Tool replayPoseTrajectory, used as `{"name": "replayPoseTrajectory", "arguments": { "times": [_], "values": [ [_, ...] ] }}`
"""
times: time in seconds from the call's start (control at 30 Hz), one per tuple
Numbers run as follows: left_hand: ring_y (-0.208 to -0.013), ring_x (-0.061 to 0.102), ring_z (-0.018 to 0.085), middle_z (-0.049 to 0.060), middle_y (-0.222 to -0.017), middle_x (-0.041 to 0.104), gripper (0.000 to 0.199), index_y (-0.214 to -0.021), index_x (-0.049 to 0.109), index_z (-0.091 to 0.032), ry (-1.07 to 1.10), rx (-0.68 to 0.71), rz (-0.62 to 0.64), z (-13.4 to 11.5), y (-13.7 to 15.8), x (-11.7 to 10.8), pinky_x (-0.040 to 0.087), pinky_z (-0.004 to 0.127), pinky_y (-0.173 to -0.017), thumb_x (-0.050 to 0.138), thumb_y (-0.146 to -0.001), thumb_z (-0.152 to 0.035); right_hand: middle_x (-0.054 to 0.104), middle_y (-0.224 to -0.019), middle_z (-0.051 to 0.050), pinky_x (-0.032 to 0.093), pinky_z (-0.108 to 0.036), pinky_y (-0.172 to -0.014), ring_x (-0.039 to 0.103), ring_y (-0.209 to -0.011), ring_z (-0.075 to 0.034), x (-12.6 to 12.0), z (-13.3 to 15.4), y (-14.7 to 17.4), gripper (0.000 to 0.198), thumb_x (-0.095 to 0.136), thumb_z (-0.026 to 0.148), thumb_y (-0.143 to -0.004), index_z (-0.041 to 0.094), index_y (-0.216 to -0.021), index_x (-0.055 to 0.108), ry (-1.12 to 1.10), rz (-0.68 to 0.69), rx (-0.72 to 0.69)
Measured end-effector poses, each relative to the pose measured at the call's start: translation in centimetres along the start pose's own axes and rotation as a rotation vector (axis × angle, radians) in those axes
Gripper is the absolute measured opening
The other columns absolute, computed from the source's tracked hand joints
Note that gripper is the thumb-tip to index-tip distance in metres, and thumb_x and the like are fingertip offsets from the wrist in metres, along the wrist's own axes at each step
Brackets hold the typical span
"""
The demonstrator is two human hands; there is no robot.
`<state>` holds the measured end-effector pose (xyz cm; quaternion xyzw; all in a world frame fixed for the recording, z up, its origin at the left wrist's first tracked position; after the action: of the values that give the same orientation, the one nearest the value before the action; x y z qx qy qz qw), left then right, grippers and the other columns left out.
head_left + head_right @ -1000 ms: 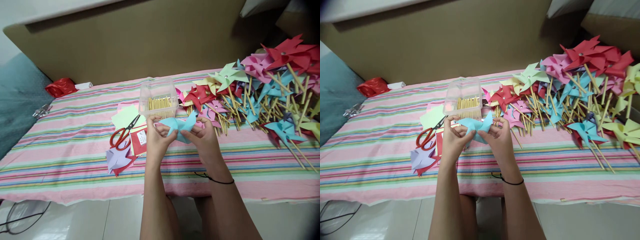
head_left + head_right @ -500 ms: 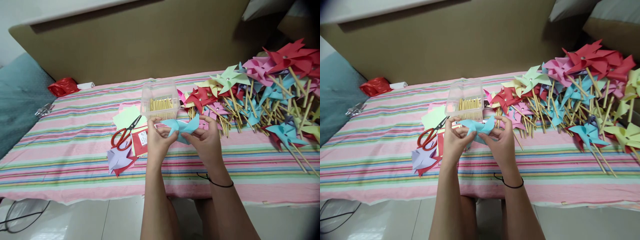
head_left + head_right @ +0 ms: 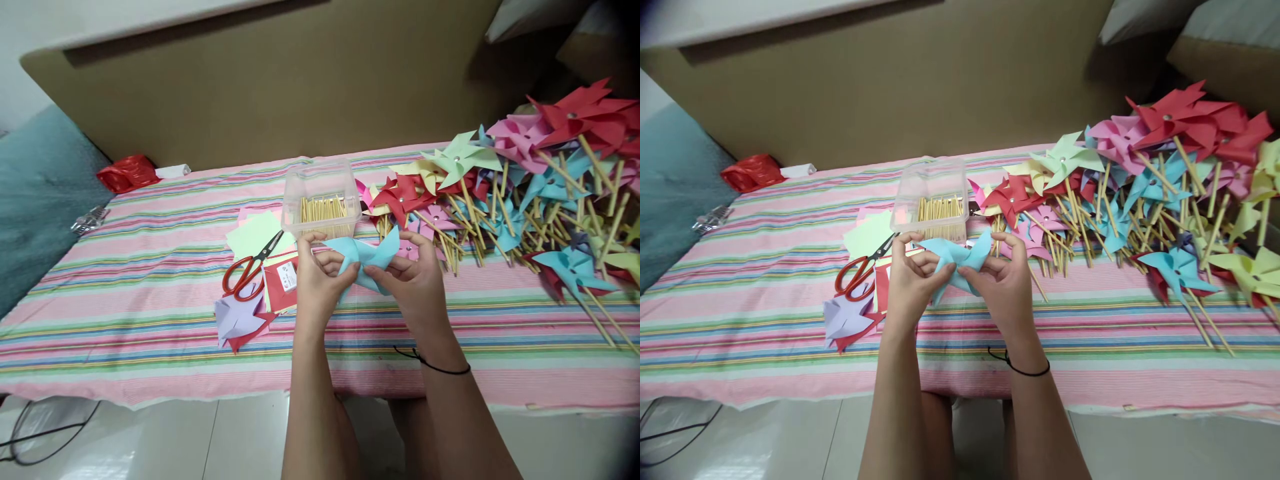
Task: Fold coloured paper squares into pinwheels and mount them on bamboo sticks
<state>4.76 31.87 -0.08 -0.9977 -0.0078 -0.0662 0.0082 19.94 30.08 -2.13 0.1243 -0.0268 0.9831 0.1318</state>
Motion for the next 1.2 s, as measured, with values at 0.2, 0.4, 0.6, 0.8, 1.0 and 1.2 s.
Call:
{"name": "replayPoseTrajectory", "arguments": {
  "times": [0.2,0.4,0.6,0.8,1.0,1.2],
  "values": [
    [-0.050,0.056,0.007,-0.009,-0.064,0.062,0.056,-0.104,0.035,-0.025,-0.008,0.007,0.000,0.1,0.0,-0.1,0.043,0.017,-0.050,0.074,-0.064,-0.016,0.074,-0.075,0.002,0.061,-0.038,-0.062,0.072,-0.065,-0.022,-0.4,-0.6,-0.2,0.065,0.086,0.029,-0.058,0.028,-0.109,0.046,-0.002,0.011,0.011],
    [-0.047,0.053,0.006,-0.010,-0.060,0.062,0.057,-0.104,0.035,-0.024,-0.029,0.032,-0.008,0.0,-0.1,-0.1,0.041,0.016,-0.049,0.074,-0.063,-0.013,0.074,-0.073,0.002,0.061,-0.038,-0.064,0.072,-0.065,-0.022,-0.7,-0.8,-0.3,0.067,0.087,0.030,-0.057,0.027,-0.110,0.047,-0.008,0.005,0.011],
    [-0.048,0.055,0.007,-0.010,-0.060,0.062,0.058,-0.103,0.035,-0.024,-0.005,0.023,-0.004,0.1,-0.1,0.1,0.042,0.017,-0.050,0.074,-0.062,-0.014,0.073,-0.072,0.002,0.061,-0.040,-0.061,0.071,-0.063,-0.024,-1.0,-0.6,-0.3,0.068,0.087,0.037,-0.056,0.027,-0.111,0.049,0.044,-0.026,0.005],
    [-0.048,0.056,0.007,-0.010,-0.061,0.062,0.058,-0.101,0.034,-0.025,-0.003,0.028,-0.028,0.1,-0.2,0.0,0.044,0.018,-0.051,0.074,-0.060,-0.014,0.073,-0.073,0.002,0.061,-0.038,-0.059,0.071,-0.063,-0.023,-0.5,0.0,-0.1,0.065,0.086,0.030,-0.058,0.028,-0.110,0.048,0.040,-0.017,-0.034],
    [-0.048,0.056,0.007,-0.010,-0.062,0.062,0.057,-0.101,0.034,-0.025,-0.019,0.038,-0.033,0.0,-0.1,-0.1,0.045,0.018,-0.051,0.073,-0.062,-0.014,0.074,-0.072,0.001,0.060,-0.035,-0.059,0.071,-0.065,-0.023,-0.2,0.7,0.0,0.067,0.086,0.026,-0.058,0.029,-0.112,0.046,0.067,0.001,-0.090],
    [-0.048,0.056,0.007,-0.011,-0.062,0.062,0.056,-0.100,0.034,-0.025,-0.012,0.045,-0.020,0.0,-0.1,-0.1,0.044,0.017,-0.051,0.072,-0.062,-0.013,0.073,-0.073,0.002,0.060,-0.036,-0.063,0.071,-0.066,-0.022,-0.1,0.8,0.0,0.068,0.085,0.027,-0.060,0.029,-0.114,0.044,0.094,0.028,-0.147]
  ]
}}
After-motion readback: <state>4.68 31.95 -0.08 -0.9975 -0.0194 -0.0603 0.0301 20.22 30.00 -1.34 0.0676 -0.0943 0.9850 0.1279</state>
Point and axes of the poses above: each hand's wrist, its own y-axis away from the middle knuckle, its own x-axis out of the palm, z = x × y, the point moved 8 cm from there along -y, towards the middle knuckle
